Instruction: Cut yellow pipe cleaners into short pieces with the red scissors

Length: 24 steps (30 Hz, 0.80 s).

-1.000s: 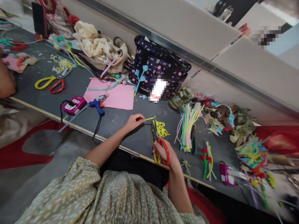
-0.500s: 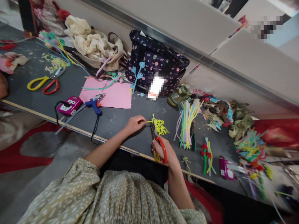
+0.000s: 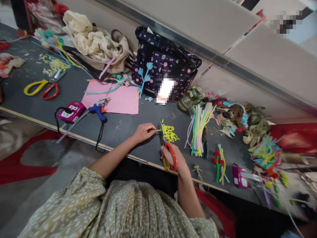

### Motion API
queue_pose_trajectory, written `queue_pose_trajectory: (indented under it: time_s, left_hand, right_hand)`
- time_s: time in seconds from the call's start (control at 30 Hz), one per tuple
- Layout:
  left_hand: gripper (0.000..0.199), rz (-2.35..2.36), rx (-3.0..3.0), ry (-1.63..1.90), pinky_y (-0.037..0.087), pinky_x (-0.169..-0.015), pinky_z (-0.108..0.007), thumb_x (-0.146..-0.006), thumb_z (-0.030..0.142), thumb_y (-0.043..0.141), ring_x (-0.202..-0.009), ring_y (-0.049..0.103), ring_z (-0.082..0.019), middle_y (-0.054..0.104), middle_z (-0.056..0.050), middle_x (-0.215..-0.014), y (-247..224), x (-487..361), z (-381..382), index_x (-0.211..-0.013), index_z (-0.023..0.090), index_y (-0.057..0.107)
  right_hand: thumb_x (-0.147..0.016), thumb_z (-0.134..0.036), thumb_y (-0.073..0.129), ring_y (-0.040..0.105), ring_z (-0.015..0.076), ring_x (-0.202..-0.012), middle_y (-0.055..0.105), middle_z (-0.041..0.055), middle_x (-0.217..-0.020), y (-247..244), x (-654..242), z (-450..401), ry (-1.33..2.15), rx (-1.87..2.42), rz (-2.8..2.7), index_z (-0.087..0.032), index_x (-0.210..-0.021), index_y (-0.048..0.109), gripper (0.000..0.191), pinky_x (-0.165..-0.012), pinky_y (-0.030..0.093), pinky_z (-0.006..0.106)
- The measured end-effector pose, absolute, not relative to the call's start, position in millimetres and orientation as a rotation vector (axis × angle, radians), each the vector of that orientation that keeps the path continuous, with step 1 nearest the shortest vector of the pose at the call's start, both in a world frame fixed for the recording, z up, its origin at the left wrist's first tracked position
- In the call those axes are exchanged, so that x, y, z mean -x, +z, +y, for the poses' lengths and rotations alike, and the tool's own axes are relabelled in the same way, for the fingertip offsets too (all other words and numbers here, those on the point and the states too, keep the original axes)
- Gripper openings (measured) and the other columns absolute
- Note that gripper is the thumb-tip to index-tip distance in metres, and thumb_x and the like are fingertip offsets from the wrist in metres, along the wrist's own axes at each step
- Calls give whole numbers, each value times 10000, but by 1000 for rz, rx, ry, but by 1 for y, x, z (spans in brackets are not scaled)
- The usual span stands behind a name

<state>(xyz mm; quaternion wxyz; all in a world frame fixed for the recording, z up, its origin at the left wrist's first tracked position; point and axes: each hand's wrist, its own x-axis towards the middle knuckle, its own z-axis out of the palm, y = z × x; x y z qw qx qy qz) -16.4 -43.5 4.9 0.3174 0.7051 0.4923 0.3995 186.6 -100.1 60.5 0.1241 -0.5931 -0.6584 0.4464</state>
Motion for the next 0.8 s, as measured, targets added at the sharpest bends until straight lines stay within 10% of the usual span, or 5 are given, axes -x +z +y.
queue_pose_trajectory:
  time_s: [0.8]
  left_hand:
    - [199, 1353, -1882, 981, 396, -681, -251, -884, 333, 548, -734, 573, -136, 656, -24, -796, 2, 21, -42, -844, 185, 675]
  right_hand:
    - [-853, -352, 469, 603, 140, -433, 615, -9, -593, 49, -189, -88, 1540, 1769, -1659, -206, -775, 572, 194, -405, 446, 224]
